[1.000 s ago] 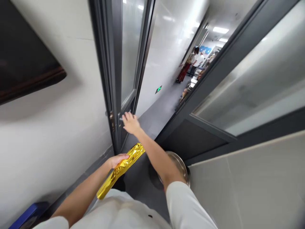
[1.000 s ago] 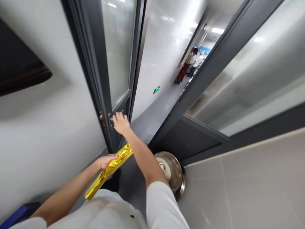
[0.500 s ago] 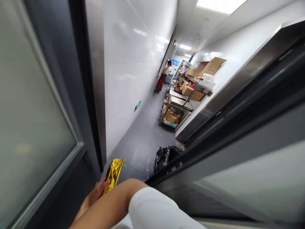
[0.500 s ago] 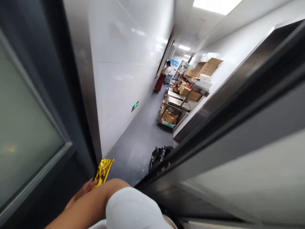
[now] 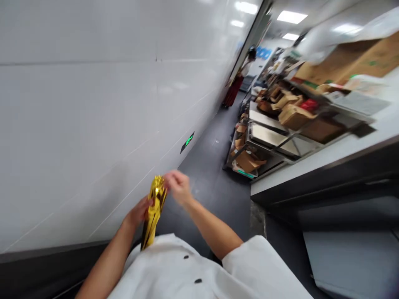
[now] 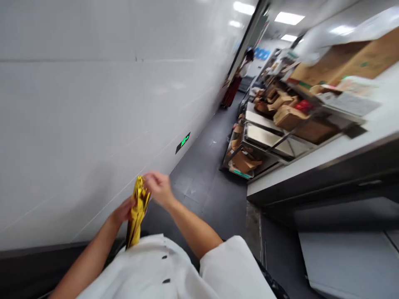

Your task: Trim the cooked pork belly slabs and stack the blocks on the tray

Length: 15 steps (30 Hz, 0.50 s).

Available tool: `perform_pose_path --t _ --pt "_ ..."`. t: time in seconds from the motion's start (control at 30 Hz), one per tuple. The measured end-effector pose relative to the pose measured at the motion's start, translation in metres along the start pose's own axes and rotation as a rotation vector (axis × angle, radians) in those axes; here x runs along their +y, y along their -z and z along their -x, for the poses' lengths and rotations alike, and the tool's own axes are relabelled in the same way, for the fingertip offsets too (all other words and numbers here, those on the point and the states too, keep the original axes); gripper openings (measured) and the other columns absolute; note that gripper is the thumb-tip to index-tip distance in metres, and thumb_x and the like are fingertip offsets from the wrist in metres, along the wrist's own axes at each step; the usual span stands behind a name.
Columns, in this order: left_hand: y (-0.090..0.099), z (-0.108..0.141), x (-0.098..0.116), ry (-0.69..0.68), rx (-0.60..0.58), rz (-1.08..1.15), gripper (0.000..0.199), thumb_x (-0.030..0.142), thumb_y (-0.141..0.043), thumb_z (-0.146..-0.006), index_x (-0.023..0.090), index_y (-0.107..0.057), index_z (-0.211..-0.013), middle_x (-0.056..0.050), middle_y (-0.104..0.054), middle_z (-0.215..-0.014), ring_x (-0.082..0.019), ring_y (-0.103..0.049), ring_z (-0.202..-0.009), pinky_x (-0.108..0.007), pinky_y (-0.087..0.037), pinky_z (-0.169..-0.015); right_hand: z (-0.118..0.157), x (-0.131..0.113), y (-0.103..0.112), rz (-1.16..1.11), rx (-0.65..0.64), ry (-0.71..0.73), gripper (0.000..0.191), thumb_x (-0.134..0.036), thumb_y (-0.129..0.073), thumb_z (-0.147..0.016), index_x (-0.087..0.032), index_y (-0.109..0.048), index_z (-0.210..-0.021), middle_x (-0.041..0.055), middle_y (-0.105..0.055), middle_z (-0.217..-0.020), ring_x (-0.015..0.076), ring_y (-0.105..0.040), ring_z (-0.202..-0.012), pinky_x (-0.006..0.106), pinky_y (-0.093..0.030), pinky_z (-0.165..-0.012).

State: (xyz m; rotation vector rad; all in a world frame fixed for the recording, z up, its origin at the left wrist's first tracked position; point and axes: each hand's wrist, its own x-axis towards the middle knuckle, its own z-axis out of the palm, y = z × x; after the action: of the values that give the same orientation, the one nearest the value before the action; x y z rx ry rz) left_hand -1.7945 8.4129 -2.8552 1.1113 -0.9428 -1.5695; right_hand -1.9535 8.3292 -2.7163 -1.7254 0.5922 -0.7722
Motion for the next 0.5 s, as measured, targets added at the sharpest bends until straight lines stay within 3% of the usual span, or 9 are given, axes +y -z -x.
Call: perform_pose_path --t 0.03,0.1,0.17,0.3,0.4,0.5 --pt "-0.004 -0.034 0.017 0.000 0.002 0.074 0.069 0.077 -0.074 -0.078 0.016 -0.064 -0.110 -0.004 -0.070 -0.088 -0.018 -0.066 -0.072 -0.034 -0.058 -0.065 -0.019 0.018 0.043 -0.001 0.263 -0.062 0.035 -0.050 -0.045 -0.099 -0.021 -0.062 -0.093 -0.0004 -0.058 -0.070 0.0140 -0.053 -0.061 0.026 -0.047 -0.059" --pt "-0.016 -0.114 0.054 -0.027 -0.029 0.211 0.085 0.086 -0.079 -0.057 0.018 -0.061 -0.102 -0.004 -0.069 -0.079 -0.020 -0.067 -0.067 -0.034 -0.055 -0.059 -0.052 0.057 0.117 0.020 0.429 -0.119 0.039 -0.057 -0.046 -0.097 -0.021 -0.060 -0.097 0.0003 -0.056 -0.074 0.0149 -0.053 -0.064 0.026 -0.048 -0.061" --pt "-0.031 -0.207 0.090 -0.068 -0.089 0.278 0.086 0.088 -0.078 -0.055 0.017 -0.061 -0.101 -0.006 -0.071 -0.078 -0.023 -0.069 -0.069 -0.035 -0.055 -0.060 -0.080 0.096 0.174 0.033 0.390 -0.119 0.048 -0.065 -0.048 -0.095 -0.020 -0.059 -0.108 0.0049 -0.062 -0.087 0.0175 -0.061 -0.077 0.029 -0.053 -0.072" --pt "-0.076 -0.402 0.147 -0.104 -0.181 0.361 0.076 0.082 -0.078 -0.065 0.016 -0.063 -0.099 -0.006 -0.073 -0.079 -0.024 -0.072 -0.073 -0.036 -0.058 -0.067 -0.147 0.155 0.260 0.078 0.241 -0.125 0.079 -0.067 -0.064 -0.089 -0.018 -0.041 -0.147 0.0169 -0.064 -0.131 0.0256 -0.067 -0.113 0.037 -0.056 -0.095" --pt "-0.118 -0.529 0.183 -0.084 -0.270 0.436 0.068 0.071 -0.083 -0.069 0.016 -0.066 -0.104 -0.007 -0.077 -0.089 -0.025 -0.074 -0.084 -0.037 -0.060 -0.076 -0.210 0.175 0.337 0.124 0.406 -0.192 0.094 -0.054 -0.078 -0.083 -0.019 -0.032 -0.156 0.0175 -0.059 -0.146 0.0295 -0.063 -0.128 0.041 -0.053 -0.106" --pt "-0.162 -0.641 0.225 -0.002 -0.488 0.418 0.063 0.062 -0.085 -0.073 0.014 -0.069 -0.109 -0.012 -0.079 -0.099 -0.029 -0.076 -0.093 -0.041 -0.062 -0.082 -0.263 0.179 0.431 0.131 0.609 -0.256 0.083 -0.046 -0.079 -0.081 -0.019 -0.042 -0.151 0.0162 -0.063 -0.142 0.0307 -0.065 -0.126 0.043 -0.054 -0.105"
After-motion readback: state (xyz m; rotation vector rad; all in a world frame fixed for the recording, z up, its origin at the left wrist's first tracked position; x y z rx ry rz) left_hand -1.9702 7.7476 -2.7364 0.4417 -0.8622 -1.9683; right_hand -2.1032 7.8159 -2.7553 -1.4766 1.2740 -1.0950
